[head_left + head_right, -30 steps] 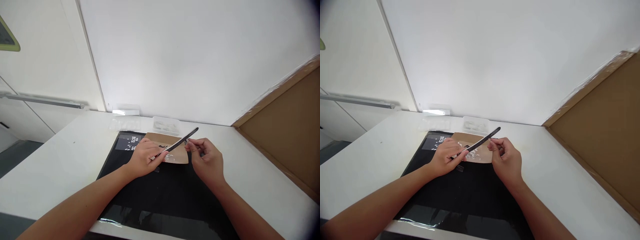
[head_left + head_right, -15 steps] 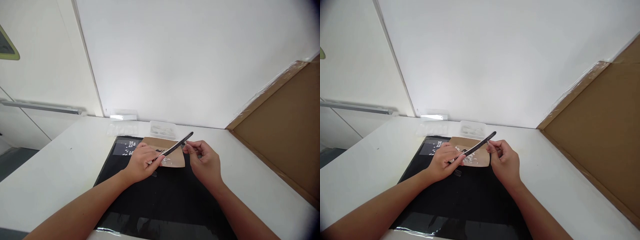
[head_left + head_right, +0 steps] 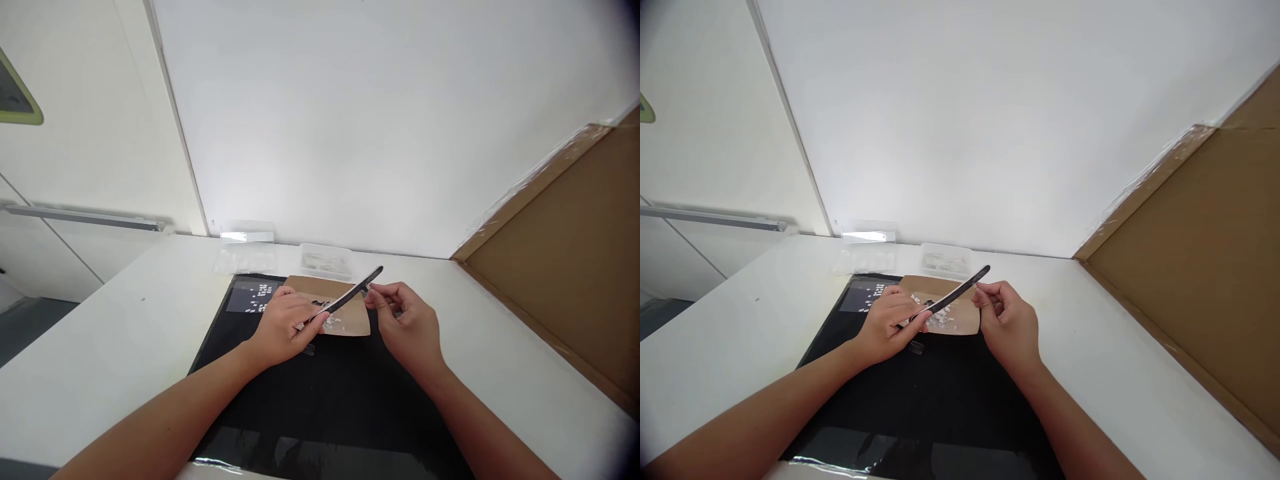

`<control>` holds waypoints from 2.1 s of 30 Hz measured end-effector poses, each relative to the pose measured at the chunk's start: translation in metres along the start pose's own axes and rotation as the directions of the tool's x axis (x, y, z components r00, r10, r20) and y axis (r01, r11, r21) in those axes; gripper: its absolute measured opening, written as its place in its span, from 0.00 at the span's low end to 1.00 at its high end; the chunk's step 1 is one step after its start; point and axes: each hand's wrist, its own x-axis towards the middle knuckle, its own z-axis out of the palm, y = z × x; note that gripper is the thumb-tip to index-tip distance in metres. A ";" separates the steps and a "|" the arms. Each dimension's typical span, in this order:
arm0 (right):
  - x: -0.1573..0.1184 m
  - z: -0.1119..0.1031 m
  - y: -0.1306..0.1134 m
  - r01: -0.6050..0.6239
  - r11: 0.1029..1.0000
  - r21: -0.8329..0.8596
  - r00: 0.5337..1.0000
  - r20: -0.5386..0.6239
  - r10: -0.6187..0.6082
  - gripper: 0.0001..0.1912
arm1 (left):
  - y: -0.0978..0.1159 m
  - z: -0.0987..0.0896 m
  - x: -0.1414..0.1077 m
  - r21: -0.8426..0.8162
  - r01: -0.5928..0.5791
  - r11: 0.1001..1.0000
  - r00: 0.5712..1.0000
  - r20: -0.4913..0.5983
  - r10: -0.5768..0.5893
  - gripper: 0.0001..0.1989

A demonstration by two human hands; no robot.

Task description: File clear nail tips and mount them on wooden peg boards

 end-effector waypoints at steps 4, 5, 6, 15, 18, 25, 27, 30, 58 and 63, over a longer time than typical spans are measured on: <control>-0.010 0.005 -0.009 0.089 0.996 0.010 0.989 0.115 -0.089 0.14 | -0.002 0.001 -0.001 0.033 -0.015 0.999 1.000 -0.005 0.015 0.13; -0.014 0.006 -0.013 0.120 0.993 0.011 0.981 0.150 -0.120 0.14 | -0.003 0.001 -0.001 0.044 -0.021 0.999 1.000 -0.009 0.022 0.13; -0.017 0.006 -0.017 0.144 0.990 0.006 0.973 0.179 -0.143 0.14 | -0.003 0.000 -0.001 0.055 -0.029 0.998 0.999 -0.012 0.029 0.12; 0.000 -0.003 -0.002 0.024 0.998 -0.062 1.000 -0.008 -0.024 0.14 | -0.004 0.000 -0.003 0.120 -0.068 0.990 0.997 0.030 0.065 0.10; -0.007 0.002 -0.008 0.080 0.996 -0.043 0.994 0.077 -0.077 0.14 | -0.006 0.000 -0.003 0.129 -0.071 0.989 0.997 0.022 0.069 0.10; -0.019 0.003 -0.023 0.165 0.985 -0.053 0.979 0.131 -0.157 0.14 | -0.006 -0.001 -0.003 0.120 -0.058 0.991 0.998 -0.011 0.060 0.10; -0.011 -0.001 -0.015 0.105 0.992 -0.072 0.994 0.042 -0.103 0.14 | -0.006 0.000 -0.003 0.125 -0.062 0.990 0.998 -0.009 0.063 0.09; 0.002 -0.006 -0.003 0.039 0.997 -0.067 0.998 -0.044 -0.042 0.15 | -0.006 0.001 -0.004 0.127 -0.060 0.990 0.998 0.003 0.060 0.10; -0.017 0.013 -0.004 0.136 0.986 0.092 0.988 0.064 -0.142 0.12 | 0.004 -0.002 0.001 -0.146 0.133 0.980 0.990 -0.020 -0.138 0.16; -0.004 0.009 0.005 -0.018 0.960 0.278 1.000 -0.009 0.021 0.16 | 0.008 -0.002 0.002 -0.217 0.236 0.947 0.972 0.065 -0.227 0.20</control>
